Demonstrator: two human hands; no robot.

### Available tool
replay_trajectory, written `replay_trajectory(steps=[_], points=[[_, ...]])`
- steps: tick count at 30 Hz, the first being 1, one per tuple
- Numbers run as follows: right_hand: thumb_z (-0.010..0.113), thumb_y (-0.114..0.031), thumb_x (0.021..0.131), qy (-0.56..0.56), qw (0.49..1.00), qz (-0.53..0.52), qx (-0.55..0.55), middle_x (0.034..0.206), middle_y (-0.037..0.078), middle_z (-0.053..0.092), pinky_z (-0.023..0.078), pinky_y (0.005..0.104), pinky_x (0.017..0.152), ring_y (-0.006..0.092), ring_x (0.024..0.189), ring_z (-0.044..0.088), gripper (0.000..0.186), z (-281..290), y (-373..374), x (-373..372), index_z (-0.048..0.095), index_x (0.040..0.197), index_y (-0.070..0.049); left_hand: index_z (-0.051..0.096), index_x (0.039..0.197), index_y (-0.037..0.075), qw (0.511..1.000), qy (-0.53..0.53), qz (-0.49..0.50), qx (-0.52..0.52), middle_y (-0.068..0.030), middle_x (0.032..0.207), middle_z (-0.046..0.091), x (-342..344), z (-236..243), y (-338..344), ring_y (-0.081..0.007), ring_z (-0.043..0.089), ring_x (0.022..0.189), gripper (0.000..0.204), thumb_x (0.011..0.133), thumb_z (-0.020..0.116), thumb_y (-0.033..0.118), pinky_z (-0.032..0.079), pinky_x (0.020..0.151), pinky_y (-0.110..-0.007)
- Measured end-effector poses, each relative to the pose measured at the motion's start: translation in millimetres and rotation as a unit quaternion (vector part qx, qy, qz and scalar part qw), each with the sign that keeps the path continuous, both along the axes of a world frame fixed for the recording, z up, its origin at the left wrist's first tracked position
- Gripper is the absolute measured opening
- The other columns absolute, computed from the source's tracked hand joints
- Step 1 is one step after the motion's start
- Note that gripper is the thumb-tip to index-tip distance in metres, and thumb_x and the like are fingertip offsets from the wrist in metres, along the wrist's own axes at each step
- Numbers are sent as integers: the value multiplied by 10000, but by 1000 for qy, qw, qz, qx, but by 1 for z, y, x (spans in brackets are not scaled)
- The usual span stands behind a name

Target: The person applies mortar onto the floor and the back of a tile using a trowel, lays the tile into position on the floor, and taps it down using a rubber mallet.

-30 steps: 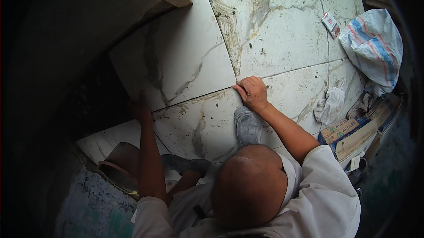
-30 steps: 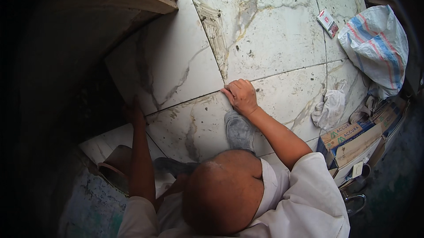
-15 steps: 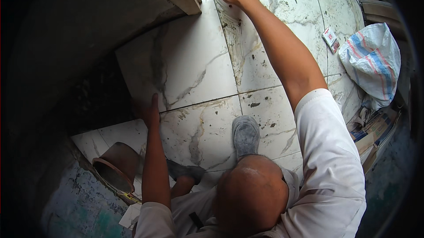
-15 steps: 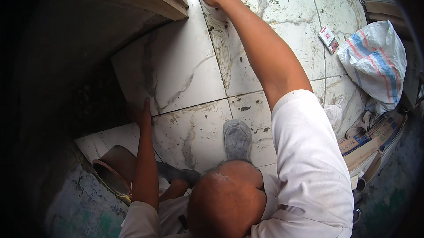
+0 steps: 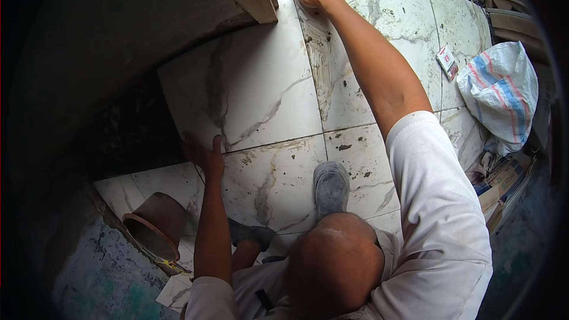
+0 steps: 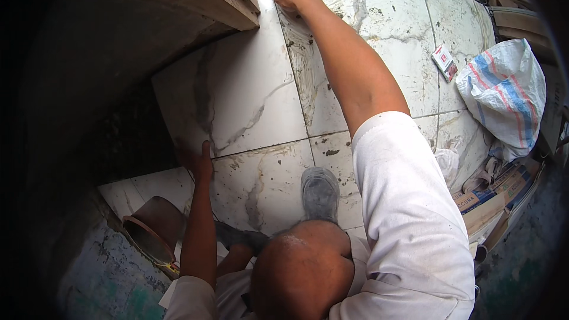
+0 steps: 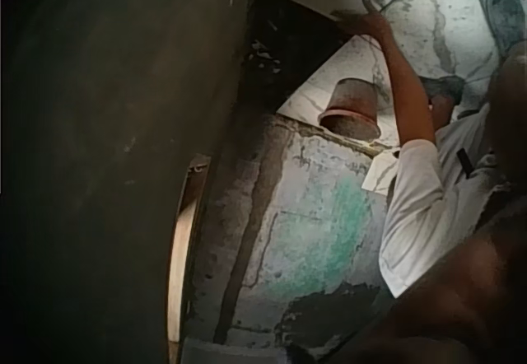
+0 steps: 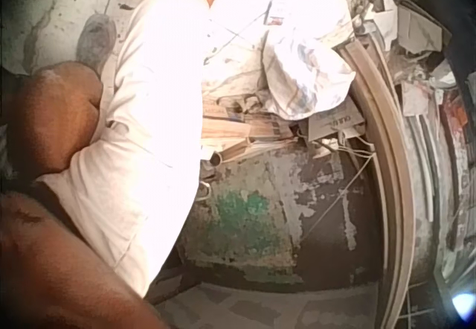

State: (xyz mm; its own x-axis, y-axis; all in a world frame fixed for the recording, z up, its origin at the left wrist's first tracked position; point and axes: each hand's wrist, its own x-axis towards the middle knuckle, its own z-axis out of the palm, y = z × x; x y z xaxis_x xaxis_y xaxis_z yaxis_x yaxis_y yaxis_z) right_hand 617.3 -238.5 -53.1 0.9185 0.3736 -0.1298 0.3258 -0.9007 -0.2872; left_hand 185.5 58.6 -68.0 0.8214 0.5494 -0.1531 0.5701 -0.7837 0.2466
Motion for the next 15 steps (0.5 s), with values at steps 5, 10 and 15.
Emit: replay_trajectory(steps=[5,10,15], points=[[511,-279,929,68,994,-6,91,1177,156,613,430,450,977,348,1114,542,329,27,3,-12,628,1182,-103,55,1530,50,998,29,-20,54,-393,1498,77,-2,4,-6,-523,122,1397,964,889,519,602,128,1125,-568],[514,-291,927,74,994,1,82,1171,129,628,435,443,969,338,1109,547,333,27,-2,-12,639,1184,-119,63,1529,48,997,31,-23,71,-409,1485,84,4,10,-15,-529,126,1394,931,909,480,603,144,1119,-570],[567,-322,937,-289,900,-104,310,935,95,663,459,411,812,262,928,608,245,2,-13,-49,665,964,-99,80,1529,48,996,28,-31,83,-390,1498,81,2,4,-18,-523,124,1399,908,915,483,581,140,1119,-576]])
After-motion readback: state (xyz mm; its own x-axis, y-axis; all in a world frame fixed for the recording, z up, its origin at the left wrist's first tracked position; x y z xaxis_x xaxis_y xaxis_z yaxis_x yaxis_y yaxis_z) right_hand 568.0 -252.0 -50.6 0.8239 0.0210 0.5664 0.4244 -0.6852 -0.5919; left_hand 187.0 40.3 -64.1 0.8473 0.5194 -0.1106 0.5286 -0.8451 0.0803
